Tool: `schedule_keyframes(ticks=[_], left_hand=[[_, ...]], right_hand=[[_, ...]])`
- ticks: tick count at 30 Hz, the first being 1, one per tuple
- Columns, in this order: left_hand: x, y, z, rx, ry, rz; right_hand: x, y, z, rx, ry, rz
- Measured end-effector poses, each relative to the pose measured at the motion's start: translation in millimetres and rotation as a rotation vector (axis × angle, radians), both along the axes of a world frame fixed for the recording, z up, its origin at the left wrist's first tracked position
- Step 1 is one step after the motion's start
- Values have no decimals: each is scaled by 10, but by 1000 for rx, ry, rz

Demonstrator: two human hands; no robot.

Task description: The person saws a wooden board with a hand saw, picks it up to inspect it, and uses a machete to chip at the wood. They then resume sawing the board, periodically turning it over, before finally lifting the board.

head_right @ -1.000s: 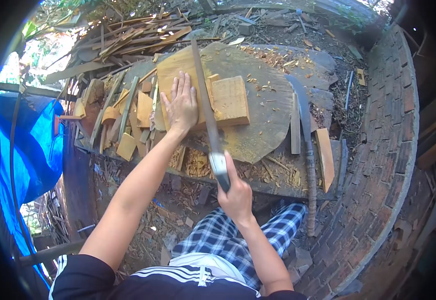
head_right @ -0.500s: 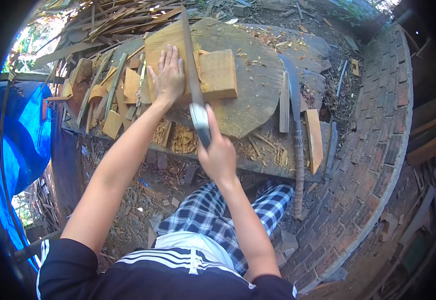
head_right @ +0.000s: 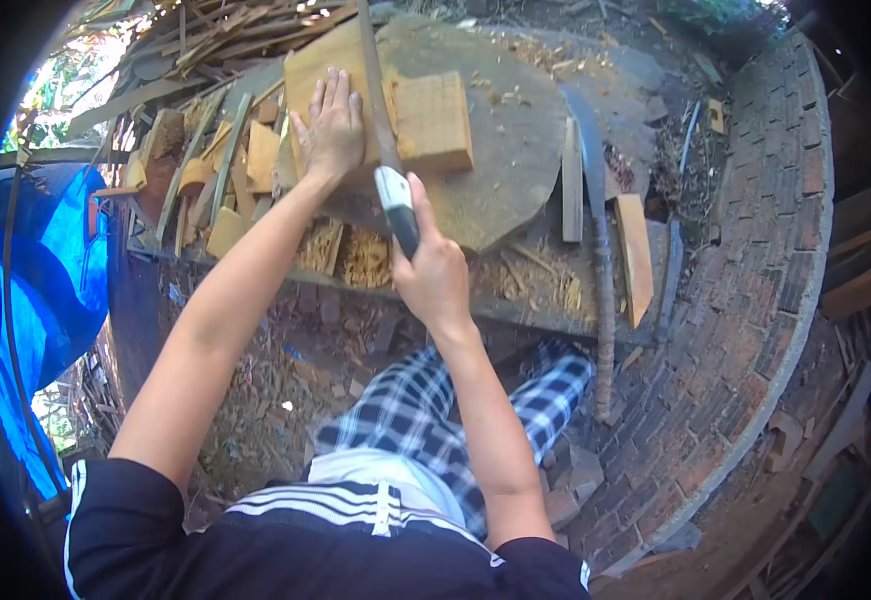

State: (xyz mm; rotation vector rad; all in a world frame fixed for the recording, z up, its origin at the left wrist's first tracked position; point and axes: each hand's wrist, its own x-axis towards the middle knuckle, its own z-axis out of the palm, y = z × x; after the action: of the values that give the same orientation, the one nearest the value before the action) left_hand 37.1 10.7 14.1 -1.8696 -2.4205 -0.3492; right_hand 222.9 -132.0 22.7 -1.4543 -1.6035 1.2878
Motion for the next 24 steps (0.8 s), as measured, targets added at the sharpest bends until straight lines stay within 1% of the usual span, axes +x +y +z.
schedule_keyframes(ticks=[2,4,5,6,8,9,10,12,14,15,16,18,19,20,21,22,24], left_hand=[[32,-12,-35,8,-11,-18],[18,-39,-39,10,-9,-10],[-3,-40,-36,8,-9,0],[13,-48,-36,-5,-1,-7],[31,-32,-20,-2,5,-7],[27,-35,-16,-10,-3,3],[27,-26,-17,-20,-9,8],[-2,-18,-40,-14,-2,4],[2,21,-51,12,0,-15],[4,19,-72,26,-6,-10],[-22,-16,-85,35,-4,-3],[-33,-69,-105,14,5,-17],[-23,-21,-84,24,14,-23],[-15,4,-74,33,14,-28],[-24,6,-76,34,0,-12],[-33,4,-93,29,-15,5],[-42,-8,-94,24,-20,6]], right_hand=[[194,-499,-86,183,140,-38],[482,-1062,-94,131,120,-17],[540,-1071,-30,72,117,-4],[493,-945,-64,178,125,-7],[207,-446,-29,127,92,-36],[59,-154,-9,40,133,-38],[-30,-59,-37,49,72,-57],[101,-115,35,0,64,-22],[280,-721,-61,78,206,-64],[437,-1061,-62,163,94,-42],[557,-1258,11,-2,162,-28],[538,-1007,45,79,148,-18],[430,-715,50,41,96,10],[246,-393,11,67,82,-17],[47,-81,-62,86,147,-47],[-37,31,-61,46,105,-64],[111,-36,111,-65,87,-10]])
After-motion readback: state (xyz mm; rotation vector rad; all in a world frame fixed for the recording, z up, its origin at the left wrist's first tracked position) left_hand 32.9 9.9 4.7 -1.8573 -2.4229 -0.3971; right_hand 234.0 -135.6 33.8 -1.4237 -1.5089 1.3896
